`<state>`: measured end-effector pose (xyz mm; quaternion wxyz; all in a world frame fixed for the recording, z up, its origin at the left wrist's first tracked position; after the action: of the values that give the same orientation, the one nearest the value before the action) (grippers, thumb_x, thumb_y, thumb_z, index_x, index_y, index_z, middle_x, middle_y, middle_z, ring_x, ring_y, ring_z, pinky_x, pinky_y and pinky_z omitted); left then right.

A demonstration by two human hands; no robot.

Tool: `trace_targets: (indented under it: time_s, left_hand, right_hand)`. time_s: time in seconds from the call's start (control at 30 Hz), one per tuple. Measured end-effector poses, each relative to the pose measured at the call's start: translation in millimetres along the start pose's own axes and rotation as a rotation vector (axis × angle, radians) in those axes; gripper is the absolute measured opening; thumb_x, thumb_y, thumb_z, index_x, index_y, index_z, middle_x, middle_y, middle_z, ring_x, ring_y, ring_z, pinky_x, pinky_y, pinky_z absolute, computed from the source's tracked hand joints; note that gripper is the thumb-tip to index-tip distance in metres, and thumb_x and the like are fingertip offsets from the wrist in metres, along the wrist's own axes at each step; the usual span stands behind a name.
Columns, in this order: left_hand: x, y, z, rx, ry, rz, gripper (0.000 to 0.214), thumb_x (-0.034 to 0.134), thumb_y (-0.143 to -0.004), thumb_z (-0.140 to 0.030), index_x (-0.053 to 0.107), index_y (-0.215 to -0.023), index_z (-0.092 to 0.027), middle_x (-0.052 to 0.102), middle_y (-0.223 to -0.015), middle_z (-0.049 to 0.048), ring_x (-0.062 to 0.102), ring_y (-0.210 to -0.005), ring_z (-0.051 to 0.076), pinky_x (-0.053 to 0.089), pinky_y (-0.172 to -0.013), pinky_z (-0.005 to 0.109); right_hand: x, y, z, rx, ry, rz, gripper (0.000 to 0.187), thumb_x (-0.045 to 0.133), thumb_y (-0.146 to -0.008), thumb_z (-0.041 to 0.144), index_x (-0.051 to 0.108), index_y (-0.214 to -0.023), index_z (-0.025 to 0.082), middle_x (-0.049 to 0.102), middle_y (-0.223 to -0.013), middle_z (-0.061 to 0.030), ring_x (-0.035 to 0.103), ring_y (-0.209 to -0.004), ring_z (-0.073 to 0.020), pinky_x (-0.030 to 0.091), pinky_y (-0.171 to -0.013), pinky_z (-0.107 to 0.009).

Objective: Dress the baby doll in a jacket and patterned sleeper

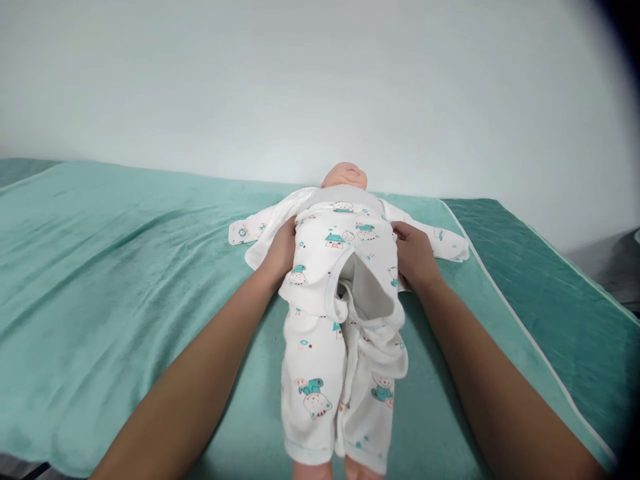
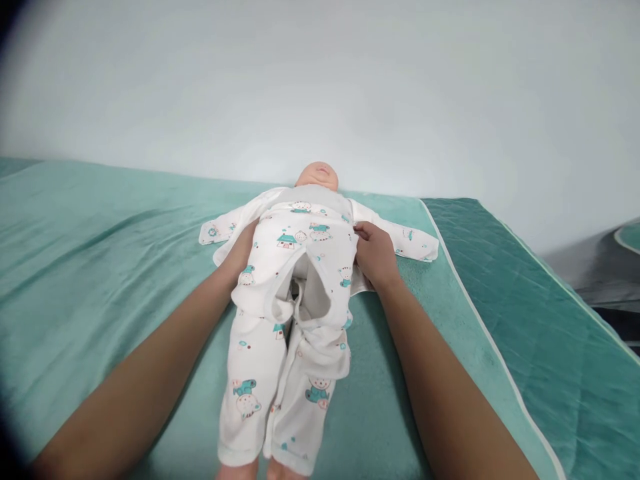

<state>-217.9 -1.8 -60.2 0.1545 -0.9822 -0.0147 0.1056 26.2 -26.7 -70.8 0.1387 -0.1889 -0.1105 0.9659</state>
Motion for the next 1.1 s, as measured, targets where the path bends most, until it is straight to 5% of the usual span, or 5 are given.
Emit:
trace_targets:
  time_s: [0.17, 0.3, 0.57, 0.87, 1.1]
  left_hand:
    - [-8.0, 3.2, 5.8, -0.098, 0.005, -0.113, 0.018, 0.058, -0.079, -0.021, 0.062, -0.096, -0.020, 0.070, -0.089, 0.0023, 0.064, -0.085, 0.019, 0.051, -0.081, 0.034]
    - [-10.0, 2.6, 0.7, 0.088, -0.051, -0.164, 0.016, 0.059, -0.086, -0.030, 0.068, -0.095, -0.020, 0.069, -0.100, 0.0033, 0.062, -0.099, 0.018, 0.048, -0.090, 0.032]
    - [-17.5, -2.3, -12.8, 0.409, -0.236, 0.107, 0.020, 0.056, -0.092, -0.029, 0.070, -0.107, -0.026, 0.064, -0.120, 0.0049, 0.055, -0.119, 0.020, 0.039, -0.108, 0.038]
    - [-16.0, -7.2, -8.6, 0.197, 0.039, 0.247, 0.016, 0.065, -0.085, -0.035, 0.060, -0.089, -0.020, 0.062, -0.118, 0.0071, 0.058, -0.107, 0.019, 0.046, -0.093, 0.032]
    - [-9.0, -17.7, -11.6, 0.181, -0.057, 0.238, 0.017, 0.058, -0.090, -0.038, 0.053, -0.086, -0.022, 0.063, -0.099, 0.0023, 0.055, -0.084, 0.016, 0.043, -0.074, 0.029]
  right_hand:
    - [0.7, 0.5, 4.0, -0.044, -0.057, -0.132, 0.016, 0.064, -0.081, 0.037, 0.064, -0.082, 0.021, 0.063, -0.074, -0.0002, 0.054, -0.066, -0.0149, 0.043, -0.060, -0.028]
    - [1.8, 3.0, 14.4, -0.252, -0.058, -0.037, 0.011, 0.065, -0.083, 0.034, 0.064, -0.087, 0.024, 0.063, -0.090, -0.0012, 0.057, -0.084, -0.0171, 0.047, -0.078, -0.032]
    - [0.1, 1.4, 19.7, -0.391, -0.085, 0.148, 0.013, 0.065, -0.085, 0.028, 0.065, -0.098, 0.029, 0.059, -0.108, -0.0019, 0.053, -0.098, -0.0194, 0.045, -0.086, -0.035]
    - [-5.6, -9.3, 22.0, -0.360, 0.022, 0.353, 0.016, 0.064, -0.088, 0.038, 0.056, -0.088, 0.025, 0.054, -0.094, -0.0004, 0.045, -0.084, -0.0168, 0.039, -0.080, -0.032]
    - [6.3, -14.2, 26.0, -0.340, 0.053, 0.268, 0.019, 0.060, -0.090, 0.038, 0.053, -0.080, 0.024, 0.053, -0.080, 0.0022, 0.046, -0.075, -0.0154, 0.037, -0.072, -0.030]
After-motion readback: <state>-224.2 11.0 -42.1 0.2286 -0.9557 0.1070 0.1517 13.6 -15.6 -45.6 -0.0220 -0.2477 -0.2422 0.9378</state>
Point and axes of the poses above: each hand's wrist, its own y-axis away from the middle knuckle, its own x-axis out of the palm, z = x × y, the point moved 1 cm from there along -y, towards the middle knuckle
